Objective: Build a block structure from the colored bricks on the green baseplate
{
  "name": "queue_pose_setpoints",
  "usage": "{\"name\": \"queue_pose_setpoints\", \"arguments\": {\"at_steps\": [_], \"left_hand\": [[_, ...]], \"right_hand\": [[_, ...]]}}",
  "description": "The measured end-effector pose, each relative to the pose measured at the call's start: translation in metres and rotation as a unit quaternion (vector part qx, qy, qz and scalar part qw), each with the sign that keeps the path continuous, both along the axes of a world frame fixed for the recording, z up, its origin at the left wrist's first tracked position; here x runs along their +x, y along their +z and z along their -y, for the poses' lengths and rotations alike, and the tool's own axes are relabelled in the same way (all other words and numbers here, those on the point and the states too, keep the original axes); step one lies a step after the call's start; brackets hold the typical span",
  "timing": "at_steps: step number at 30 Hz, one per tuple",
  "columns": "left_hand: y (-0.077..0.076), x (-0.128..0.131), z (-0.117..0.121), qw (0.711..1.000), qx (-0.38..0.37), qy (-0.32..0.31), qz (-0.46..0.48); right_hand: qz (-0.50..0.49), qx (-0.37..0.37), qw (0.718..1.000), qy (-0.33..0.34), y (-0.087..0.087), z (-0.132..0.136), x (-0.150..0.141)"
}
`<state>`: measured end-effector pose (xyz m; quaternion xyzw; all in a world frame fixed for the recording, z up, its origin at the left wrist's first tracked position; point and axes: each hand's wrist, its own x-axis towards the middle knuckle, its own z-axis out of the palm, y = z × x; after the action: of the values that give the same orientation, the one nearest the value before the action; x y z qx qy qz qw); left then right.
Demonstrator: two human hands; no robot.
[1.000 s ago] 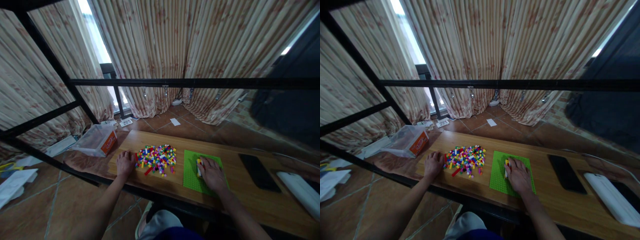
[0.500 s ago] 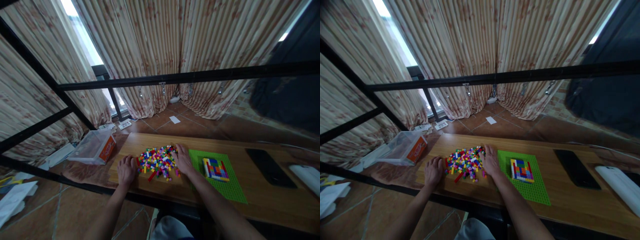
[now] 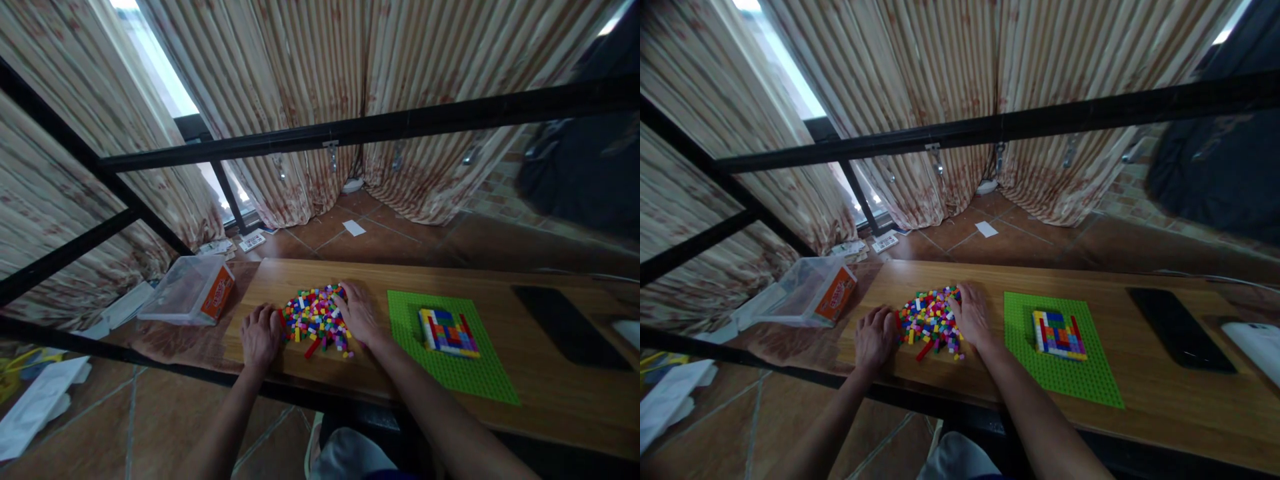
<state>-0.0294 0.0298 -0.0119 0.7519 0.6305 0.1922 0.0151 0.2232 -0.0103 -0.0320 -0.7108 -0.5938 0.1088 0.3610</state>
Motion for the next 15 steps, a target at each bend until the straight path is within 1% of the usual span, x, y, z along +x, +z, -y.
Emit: {"name": "queue_pose_setpoints", "arguments": {"at_steps": [5,10,13,15], "left_hand": [[0.002,0.001,0.001,1.000,0.006,-0.001,0.004],[0.001,0.001,0.000,1.000,0.002,0.008,0.010],[0.001,0.001,0.000,1.000,0.007,0.008,0.012],[0.001,0.001,0.000,1.000,0.009,0.006,0.010]], "right_hand": [[-0.073,0.042,0.996,0.012,-0.001,0.004,-0.005],[-0.112,0.054,0.992,0.017,0.005,0.018,0.005],[-0.122,0.049,0.991,-0.007,0.007,0.035,0.010],[-0.129,0.052,0.990,-0.039,0.006,0.049,0.007]]}}
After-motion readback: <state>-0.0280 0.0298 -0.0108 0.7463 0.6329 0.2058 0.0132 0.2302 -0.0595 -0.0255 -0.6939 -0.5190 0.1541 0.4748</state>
